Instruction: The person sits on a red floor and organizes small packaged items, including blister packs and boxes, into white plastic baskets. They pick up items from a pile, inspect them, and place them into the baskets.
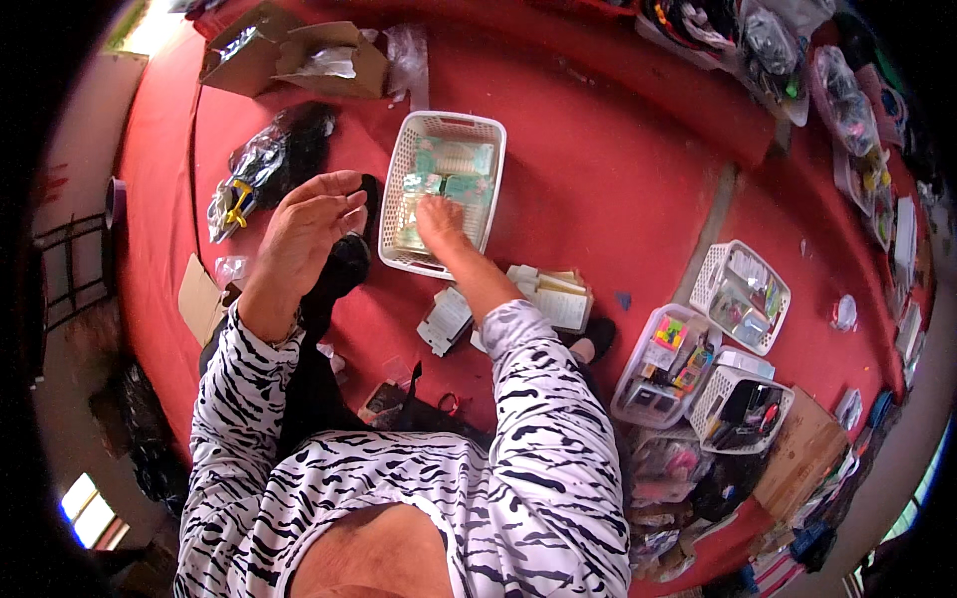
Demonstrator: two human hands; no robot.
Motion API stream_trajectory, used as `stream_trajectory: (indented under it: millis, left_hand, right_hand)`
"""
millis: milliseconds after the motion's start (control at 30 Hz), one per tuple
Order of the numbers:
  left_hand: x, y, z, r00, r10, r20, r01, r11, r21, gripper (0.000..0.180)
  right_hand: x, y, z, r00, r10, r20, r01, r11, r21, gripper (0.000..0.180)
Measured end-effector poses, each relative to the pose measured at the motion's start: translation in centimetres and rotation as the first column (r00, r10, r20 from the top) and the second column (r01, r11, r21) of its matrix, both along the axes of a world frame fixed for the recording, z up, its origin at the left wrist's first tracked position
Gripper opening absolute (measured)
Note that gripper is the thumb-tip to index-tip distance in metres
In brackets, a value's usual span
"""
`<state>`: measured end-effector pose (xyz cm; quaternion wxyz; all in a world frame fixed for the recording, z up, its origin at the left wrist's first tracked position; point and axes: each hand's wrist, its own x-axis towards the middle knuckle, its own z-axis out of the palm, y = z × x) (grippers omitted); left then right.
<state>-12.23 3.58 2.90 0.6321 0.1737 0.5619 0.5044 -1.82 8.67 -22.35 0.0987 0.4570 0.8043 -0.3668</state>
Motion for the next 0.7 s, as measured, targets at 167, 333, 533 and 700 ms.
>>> stream_trajectory:
  millis: [167,333,533,700]
  left_hand:
    - [1.3,-0.1,0.4,0.997,-0.041,-0.07,0.036,0.997,-0.062,0.023]
    - [1.7,0.0,-1.3,0.997,-0.076,-0.007,0.076,0.996,-0.041,0.024]
    - [1.9,0.0,-0.6,0.992,-0.112,-0.057,0.11,0.993,-0.033,0.025]
    - [2.7,0.8,-0.1,0.991,-0.09,-0.098,0.089,0.996,-0.012,0.025]
  right_hand:
    - [-1.0,-3.1,-3.2,0.996,0.047,-0.07,-0.042,0.996,0.073,0.057]
    - [-0.9,-1.0,-5.3,0.994,-0.004,-0.105,-0.015,0.984,-0.179,0.08]
    - [7.4,7.9,3.6,0.817,-0.106,-0.566,-0.171,0.894,-0.415,0.046]
    - [21.2,2.4,5.2,0.998,0.049,0.028,-0.05,0.998,0.049,0.034]
